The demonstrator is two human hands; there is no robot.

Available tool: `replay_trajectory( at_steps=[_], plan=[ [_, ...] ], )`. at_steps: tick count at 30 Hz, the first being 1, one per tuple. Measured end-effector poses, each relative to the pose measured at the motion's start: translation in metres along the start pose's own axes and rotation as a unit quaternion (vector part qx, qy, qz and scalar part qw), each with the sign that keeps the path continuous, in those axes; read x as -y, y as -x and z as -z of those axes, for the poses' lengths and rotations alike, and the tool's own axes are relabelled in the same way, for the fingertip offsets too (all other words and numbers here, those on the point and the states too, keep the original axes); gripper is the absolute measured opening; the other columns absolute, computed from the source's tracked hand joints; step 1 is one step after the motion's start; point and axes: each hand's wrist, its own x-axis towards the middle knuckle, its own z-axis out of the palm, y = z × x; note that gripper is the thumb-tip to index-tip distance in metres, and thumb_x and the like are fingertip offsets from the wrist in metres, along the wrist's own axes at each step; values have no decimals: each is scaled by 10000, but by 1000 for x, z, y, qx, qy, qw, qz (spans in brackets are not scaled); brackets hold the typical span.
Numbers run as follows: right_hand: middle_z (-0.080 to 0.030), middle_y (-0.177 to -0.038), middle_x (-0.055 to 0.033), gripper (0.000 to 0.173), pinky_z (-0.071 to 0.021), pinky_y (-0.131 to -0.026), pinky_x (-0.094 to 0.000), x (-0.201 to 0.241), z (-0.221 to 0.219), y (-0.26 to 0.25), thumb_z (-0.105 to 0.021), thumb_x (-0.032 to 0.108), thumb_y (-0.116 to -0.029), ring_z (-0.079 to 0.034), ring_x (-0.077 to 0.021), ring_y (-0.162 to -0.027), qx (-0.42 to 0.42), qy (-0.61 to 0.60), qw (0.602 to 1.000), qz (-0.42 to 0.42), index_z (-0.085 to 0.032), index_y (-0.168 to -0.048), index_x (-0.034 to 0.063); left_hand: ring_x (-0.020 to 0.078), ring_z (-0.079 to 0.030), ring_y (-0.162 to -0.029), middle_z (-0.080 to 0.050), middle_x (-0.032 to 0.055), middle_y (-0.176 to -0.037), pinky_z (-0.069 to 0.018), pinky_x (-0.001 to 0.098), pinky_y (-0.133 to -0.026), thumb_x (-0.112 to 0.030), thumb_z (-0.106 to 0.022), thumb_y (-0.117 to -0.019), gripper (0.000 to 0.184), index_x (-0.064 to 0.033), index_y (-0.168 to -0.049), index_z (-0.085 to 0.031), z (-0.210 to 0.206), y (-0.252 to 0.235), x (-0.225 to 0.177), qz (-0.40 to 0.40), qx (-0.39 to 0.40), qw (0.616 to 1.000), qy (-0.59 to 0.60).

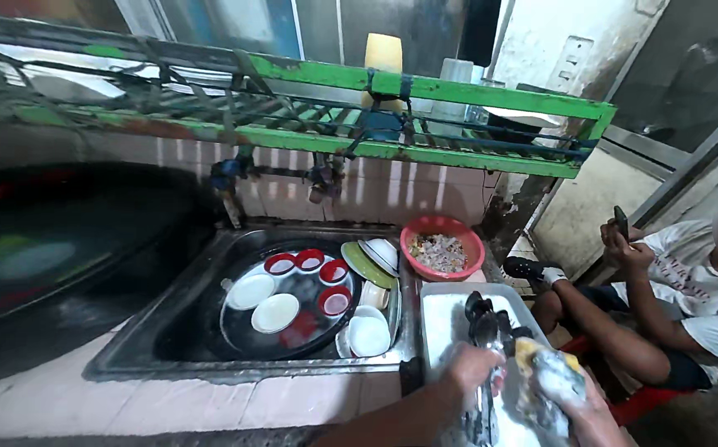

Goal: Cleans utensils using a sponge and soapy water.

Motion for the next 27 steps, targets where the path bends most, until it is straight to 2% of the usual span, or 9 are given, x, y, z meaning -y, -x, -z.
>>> replay_trajectory(
  at_steps=[4,8,11,14,17,20,21,24,27],
  plan=[
    [-687,-1112,-129,575,-596,-800,-321,3,-26,-28,-718,-77,-803,-684,-124,-921,-69,-21,997,-6,-547,-1350,-37,133,-635,-581,-635,44,-734,-561,289,-560,-166,-626,-996,163,-24,-1065,-584,-5,9,9,-7,-11,997,-79],
    [-646,-1194,-195,606,-575,-875,-375,-4,-44,-23,-716,-83,-825,-662,-186,-1006,-64,-4,998,-12,-495,-1388,-62,156,-576,-657,-574,77,-882,-524,323,-600,-194,-579,-1033,221,-28,-1178,-558,0,18,1,33,-24,998,-46],
    [-657,-1233,-209,644,-555,-963,-416,-5,-38,-29,-798,-16,-778,-660,-231,-1101,-6,78,997,-2,-536,-1364,-61,125,-561,-605,-579,38,-790,-504,294,-555,-197,-538,-1049,155,-52,-1084,-582,3,16,6,30,18,999,-39],
    [-645,-1259,-248,657,-524,-1005,-489,-1,-28,-49,-815,15,-778,-643,-301,-1150,-44,123,991,23,-546,-1372,-64,98,-547,-562,-587,6,-730,-474,258,-508,-186,-576,-1024,115,-77,-1011,-612,3,7,14,22,56,998,-11],
    [-630,-1249,-225,644,-567,-912,-423,6,-14,-63,-718,37,-878,-657,-233,-1060,-76,45,995,44,-437,-1449,-65,77,-541,-542,-577,-10,-703,-472,229,-504,-177,-576,-1031,112,-71,-1013,-611,6,7,10,6,48,999,11],
    [-619,-1131,-162,634,-590,-760,-367,15,0,-59,-621,94,-948,-662,-159,-879,-21,-9,1000,19,-332,-1499,-32,90,-566,-603,-587,3,-775,-503,246,-568,-165,-567,-1041,114,-61,-1081,-593,7,8,7,4,38,998,57],
    [-628,-1121,-160,649,-600,-760,-372,18,0,-55,-636,73,-920,-674,-166,-879,8,2,1000,21,-343,-1488,-40,99,-580,-624,-597,9,-794,-515,258,-588,-165,-577,-1038,120,-60,-1094,-592,7,7,7,5,39,997,63],
    [-648,-1280,-197,704,-571,-945,-404,21,-11,-48,-759,3,-811,-668,-214,-1095,47,69,996,33,-477,-1453,-47,121,-620,-642,-624,26,-797,-551,286,-600,-154,-642,-1001,156,-40,-1098,-595,3,10,10,3,31,998,51],
    [-667,-1150,-178,573,-589,-865,-357,12,-23,-49,-752,-50,-806,-677,-164,-981,-38,45,997,46,-535,-1335,-84,113,-617,-604,-633,23,-774,-544,276,-563,-153,-667,-982,173,-28,-1086,-607,-2,16,8,-22,13,999,26]
  ],
)
